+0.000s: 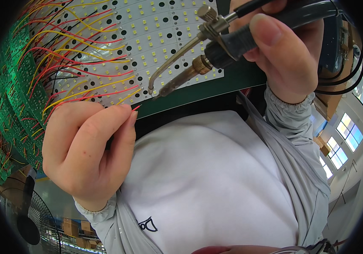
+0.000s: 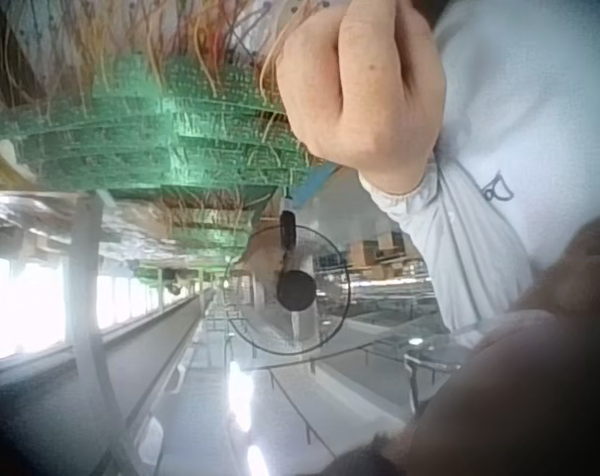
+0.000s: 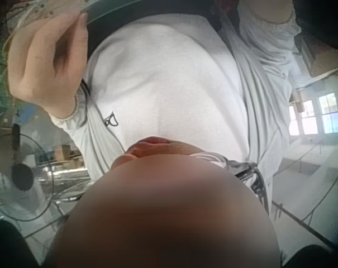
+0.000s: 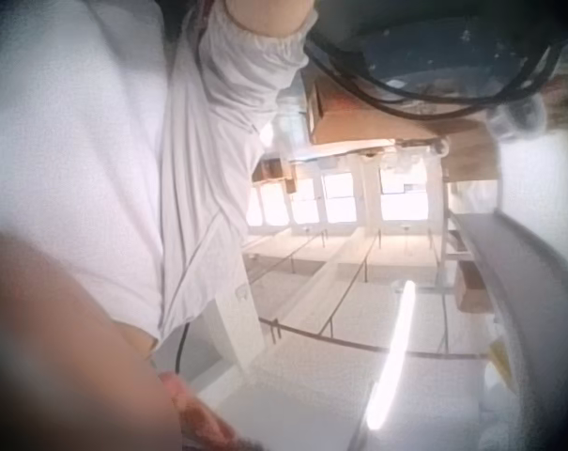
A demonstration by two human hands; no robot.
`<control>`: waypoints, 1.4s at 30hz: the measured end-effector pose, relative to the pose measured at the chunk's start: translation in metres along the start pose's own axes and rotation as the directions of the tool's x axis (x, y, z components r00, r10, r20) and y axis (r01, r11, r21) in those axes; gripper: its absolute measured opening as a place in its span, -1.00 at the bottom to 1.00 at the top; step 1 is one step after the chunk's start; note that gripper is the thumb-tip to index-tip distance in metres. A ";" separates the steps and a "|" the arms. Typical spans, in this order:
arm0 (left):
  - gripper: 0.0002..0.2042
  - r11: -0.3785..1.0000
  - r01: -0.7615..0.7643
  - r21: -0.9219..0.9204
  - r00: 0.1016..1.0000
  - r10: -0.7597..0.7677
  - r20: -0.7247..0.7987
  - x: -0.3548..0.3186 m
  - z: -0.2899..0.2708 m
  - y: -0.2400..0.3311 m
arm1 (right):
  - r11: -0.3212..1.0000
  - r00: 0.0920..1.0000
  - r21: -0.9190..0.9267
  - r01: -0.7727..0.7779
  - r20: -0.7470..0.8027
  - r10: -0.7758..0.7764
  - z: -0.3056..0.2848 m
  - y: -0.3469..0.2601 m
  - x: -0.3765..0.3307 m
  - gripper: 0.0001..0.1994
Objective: The person solders colored wires onto LED array circuit boards using a soldering iron and solder.
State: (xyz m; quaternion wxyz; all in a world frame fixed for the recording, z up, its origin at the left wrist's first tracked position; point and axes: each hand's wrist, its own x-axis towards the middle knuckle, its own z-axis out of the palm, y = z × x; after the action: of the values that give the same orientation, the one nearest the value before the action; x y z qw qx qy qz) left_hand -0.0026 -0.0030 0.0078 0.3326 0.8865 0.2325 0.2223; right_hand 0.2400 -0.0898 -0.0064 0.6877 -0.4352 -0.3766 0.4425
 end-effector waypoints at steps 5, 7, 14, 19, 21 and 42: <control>-0.81 1.000 0.016 -0.008 0.997 -0.016 0.074 0.003 0.002 0.003 | 0.727 0.835 0.593 0.346 0.158 -0.527 -0.012 0.050 0.023 -0.67; -0.81 1.000 0.014 0.006 0.997 -0.015 0.072 0.003 0.003 0.001 | 0.877 0.924 0.383 0.289 0.129 -0.361 -0.003 0.025 0.012 -0.66; -0.81 0.999 -0.012 0.050 0.998 0.009 0.064 0.003 0.007 -0.001 | 0.989 0.990 0.139 0.048 -0.139 -0.029 0.003 0.009 -0.004 -0.68; -0.82 0.999 0.000 0.054 0.998 -0.003 0.068 0.003 0.005 -0.001 | 0.999 0.994 0.045 0.016 0.105 -0.021 -0.008 0.001 0.003 -0.68; -0.82 0.998 0.004 0.057 0.997 -0.008 0.070 0.003 0.005 -0.001 | 0.999 0.995 0.037 0.002 0.096 -0.006 -0.006 -0.002 0.002 -0.68; -0.81 0.999 -0.009 0.039 0.998 0.007 0.063 0.005 0.008 -0.002 | 0.977 0.947 0.169 -0.129 -0.270 0.172 0.019 -0.019 0.001 -0.64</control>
State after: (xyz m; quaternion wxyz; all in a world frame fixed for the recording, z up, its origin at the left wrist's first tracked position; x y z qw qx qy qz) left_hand 0.0051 -0.0027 0.0019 0.3214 0.9004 0.2226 0.1909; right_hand 0.2286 -0.0883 0.0173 0.7293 -0.4689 -0.2059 0.4538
